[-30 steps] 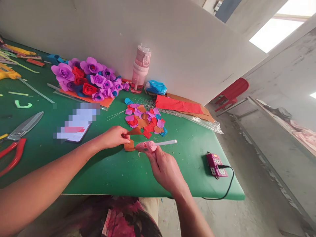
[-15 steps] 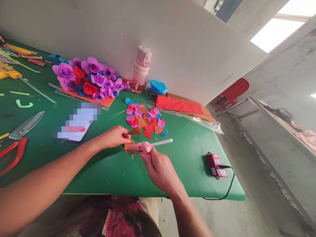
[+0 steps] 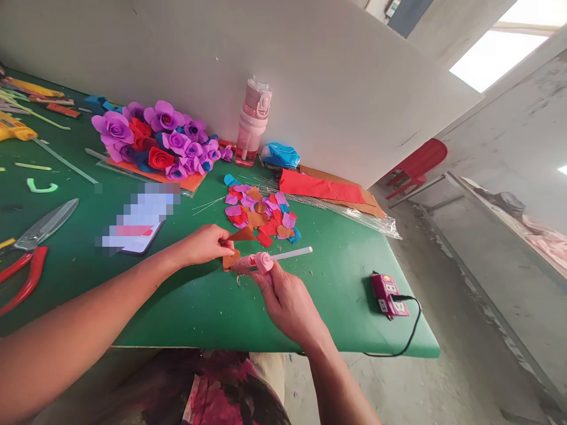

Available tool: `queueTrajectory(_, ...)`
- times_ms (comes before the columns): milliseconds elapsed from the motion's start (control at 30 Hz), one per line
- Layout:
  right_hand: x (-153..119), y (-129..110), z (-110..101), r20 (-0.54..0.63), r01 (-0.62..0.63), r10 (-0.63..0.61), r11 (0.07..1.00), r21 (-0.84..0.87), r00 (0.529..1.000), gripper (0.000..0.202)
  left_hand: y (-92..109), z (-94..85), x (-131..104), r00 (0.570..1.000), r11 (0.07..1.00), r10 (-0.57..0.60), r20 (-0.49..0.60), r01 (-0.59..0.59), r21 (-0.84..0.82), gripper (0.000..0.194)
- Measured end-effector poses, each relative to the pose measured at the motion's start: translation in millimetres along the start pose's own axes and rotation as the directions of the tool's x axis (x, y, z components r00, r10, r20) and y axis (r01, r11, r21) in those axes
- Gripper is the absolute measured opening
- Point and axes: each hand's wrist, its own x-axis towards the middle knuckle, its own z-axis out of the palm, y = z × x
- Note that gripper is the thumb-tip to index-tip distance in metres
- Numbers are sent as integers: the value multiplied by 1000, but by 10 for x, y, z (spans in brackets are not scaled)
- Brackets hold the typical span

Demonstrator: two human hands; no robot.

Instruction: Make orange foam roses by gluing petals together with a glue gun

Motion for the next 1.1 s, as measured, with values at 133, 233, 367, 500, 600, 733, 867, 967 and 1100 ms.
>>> queueTrajectory(133, -67, 23, -108, -38, -25, 26, 999, 36, 999, 33, 23, -4, -7, 1000, 1000, -17, -1, 17, 6, 10)
queueTrajectory(233, -87, 10, -169, -62, -35, 40, 996, 80, 997, 35, 38, -10, -15, 1000, 1000, -17, -2, 17, 0, 9)
queueTrajectory(367, -49, 19, -121, -62, -34, 39, 997, 70, 997, 35, 33, -11, -12, 1000, 1000, -10, -4, 10, 6, 9)
queueTrajectory(500, -10, 51, -30, -19, -29, 29, 998, 49, 999, 35, 20, -9, -5, 1000, 1000, -9, -6, 9, 8, 9)
queueTrajectory(600, -11, 73, -20, -12, -33, 34, 999, 42, 999, 35, 19, -8, -4, 1000, 1000, -11, -7, 11, 3, 10)
queueTrajectory(733, -34, 96, -51, -49, -49, 51, 998, 29, 998, 37, 27, -8, -10, 1000, 1000, -14, -6, 14, -4, 10)
queueTrajectory(867, -50, 82, -68, -66, -52, 59, 993, 101, 996, 36, 27, -10, -13, 1000, 1000, -9, -14, 9, -11, 8)
queueTrajectory(967, -67, 79, -86, -77, -81, 101, 971, 226, 992, 36, 17, -9, -7, 1000, 999, -9, -17, 8, -31, 7)
queueTrajectory(1100, -123, 192, -128, -16, -238, 283, 836, 494, 959, 44, 10, -23, -7, 1000, 988, -18, -7, 17, -151, 8)
